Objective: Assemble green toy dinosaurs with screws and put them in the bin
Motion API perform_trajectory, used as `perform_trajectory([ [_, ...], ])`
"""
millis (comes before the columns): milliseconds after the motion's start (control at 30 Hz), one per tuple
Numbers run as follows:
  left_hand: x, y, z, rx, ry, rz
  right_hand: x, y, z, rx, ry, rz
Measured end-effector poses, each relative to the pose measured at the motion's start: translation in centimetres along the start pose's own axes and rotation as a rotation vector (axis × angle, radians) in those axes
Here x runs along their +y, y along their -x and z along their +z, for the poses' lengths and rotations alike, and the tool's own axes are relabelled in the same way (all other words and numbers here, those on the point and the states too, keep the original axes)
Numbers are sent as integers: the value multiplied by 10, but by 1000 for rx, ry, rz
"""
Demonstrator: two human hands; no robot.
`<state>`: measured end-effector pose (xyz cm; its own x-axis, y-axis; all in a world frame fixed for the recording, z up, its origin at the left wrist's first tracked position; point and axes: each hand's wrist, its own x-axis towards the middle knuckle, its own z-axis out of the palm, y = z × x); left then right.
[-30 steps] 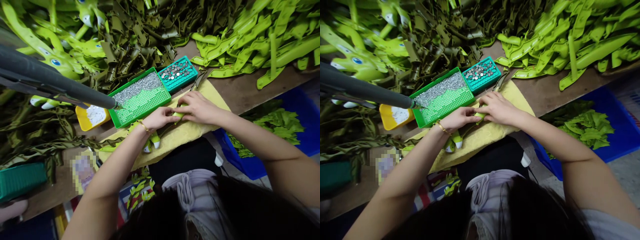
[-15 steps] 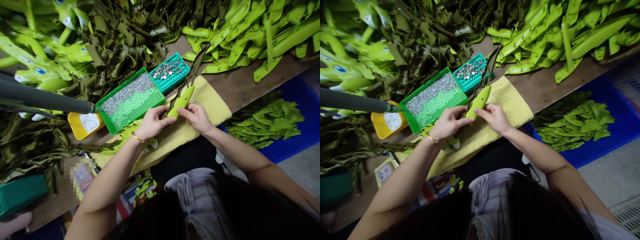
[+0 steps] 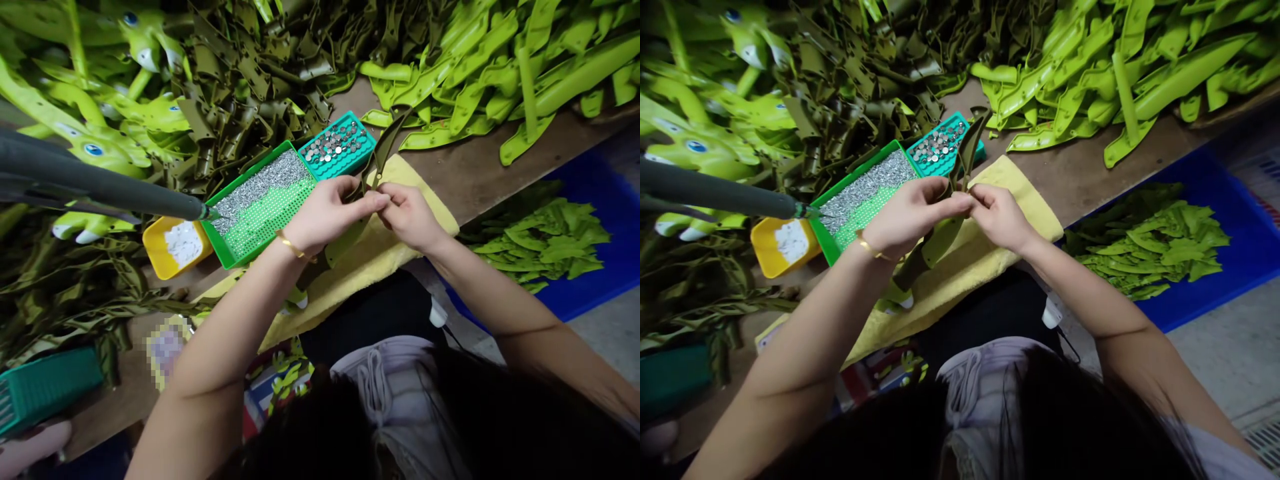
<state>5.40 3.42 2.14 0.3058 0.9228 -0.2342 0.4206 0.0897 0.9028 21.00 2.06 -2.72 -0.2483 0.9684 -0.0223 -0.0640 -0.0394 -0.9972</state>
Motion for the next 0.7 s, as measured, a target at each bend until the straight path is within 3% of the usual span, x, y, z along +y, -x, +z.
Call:
perform_trajectory([
  [100, 7, -4, 12, -19, 61, -37, 5, 9, 7, 134, 60, -136],
  [167, 4, 1, 10, -17, 23, -27, 6, 10, 9, 179, 75, -164],
  [233, -2, 10, 1, -63, -71, -47, 6, 6, 6, 212, 82, -154],
  [333, -12, 25, -18, -192, -139, -194, 8, -1, -2, 268, -39, -31],
  [500, -16, 35, -30, -198, 74, -402, 20, 10, 6, -13, -154, 275],
  [600, -19, 33, -30, -205, 89, -418, 24, 25, 19, -127, -90, 316],
  [700, -26, 33, -28, -202, -55, -339, 17, 36, 21, -271, 61, 301],
])
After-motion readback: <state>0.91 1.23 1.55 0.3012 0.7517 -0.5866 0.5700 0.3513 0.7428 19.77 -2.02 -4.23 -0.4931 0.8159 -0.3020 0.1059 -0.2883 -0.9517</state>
